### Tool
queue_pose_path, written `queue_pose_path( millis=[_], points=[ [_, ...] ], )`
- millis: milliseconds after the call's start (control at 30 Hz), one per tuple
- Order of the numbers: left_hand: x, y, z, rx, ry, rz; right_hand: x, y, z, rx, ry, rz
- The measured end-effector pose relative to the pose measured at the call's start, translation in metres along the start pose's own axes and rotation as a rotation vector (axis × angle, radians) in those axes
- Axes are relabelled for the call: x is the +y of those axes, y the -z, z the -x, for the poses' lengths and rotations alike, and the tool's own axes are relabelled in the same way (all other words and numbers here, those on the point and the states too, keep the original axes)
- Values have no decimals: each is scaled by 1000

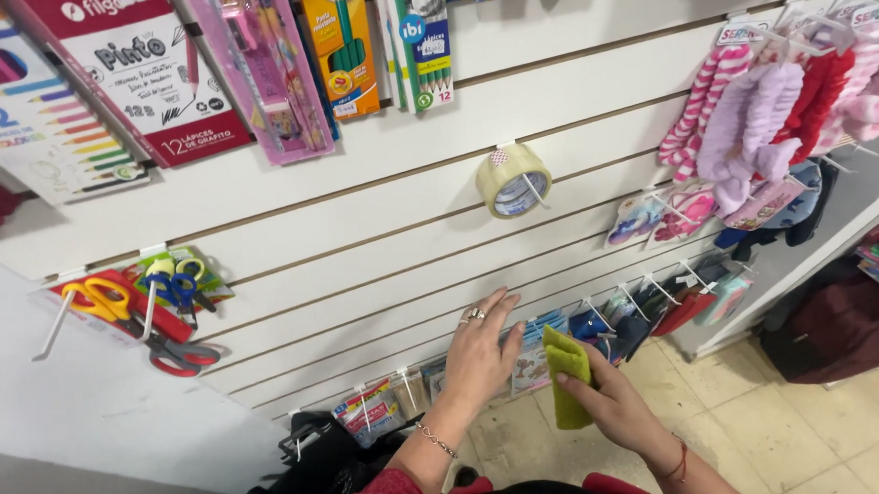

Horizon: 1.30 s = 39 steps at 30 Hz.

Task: Cleaning and wiping down various stationery items like scissors and tape rolls in a store setting.

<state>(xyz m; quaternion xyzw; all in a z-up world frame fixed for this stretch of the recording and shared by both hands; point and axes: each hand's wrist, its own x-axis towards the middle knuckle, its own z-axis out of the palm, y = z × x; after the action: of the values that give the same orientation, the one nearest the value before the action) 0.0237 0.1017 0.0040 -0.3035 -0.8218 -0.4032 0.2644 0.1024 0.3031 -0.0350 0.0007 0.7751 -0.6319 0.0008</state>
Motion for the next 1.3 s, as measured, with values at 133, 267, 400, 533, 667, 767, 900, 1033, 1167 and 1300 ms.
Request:
queue_pose_path(
  millis=[133, 267, 400, 533, 667, 767, 900, 1033, 1167, 1300],
  points=[
    [-27, -3, -27, -14, -4, 1, -5, 1, -40, 99, -10, 38],
    [-47, 8, -63, 31, -69, 18, -19, -4, -81, 144, 124, -65],
    [-63, 10, -91, 26, -152, 27, -31, -9, -108, 323, 157, 21],
    [-71, 8, -104, -12, -175, 38, -36, -12, -127, 406, 117, -4],
    [-76, 1, -110, -28, -144, 72, -29, -3, -146, 402, 165, 16],
    [-89, -13, -113, 40, -202, 51, -37, -4, -155, 481, 222, 67],
    [-89, -20, -125, 151, -282, -23, -52, 1, -164, 589, 350, 162],
    [-80, -18, -138, 197, -313, -63, -39, 14, -189, 524, 565, 236],
    [-72, -16, -146, 257, -340, -73, -40, 17, -213, 429, 698, 232],
    [-70, -14, -150, 255, -347, -83, -59, 19, -221, 409, 840, 274]
  ],
)
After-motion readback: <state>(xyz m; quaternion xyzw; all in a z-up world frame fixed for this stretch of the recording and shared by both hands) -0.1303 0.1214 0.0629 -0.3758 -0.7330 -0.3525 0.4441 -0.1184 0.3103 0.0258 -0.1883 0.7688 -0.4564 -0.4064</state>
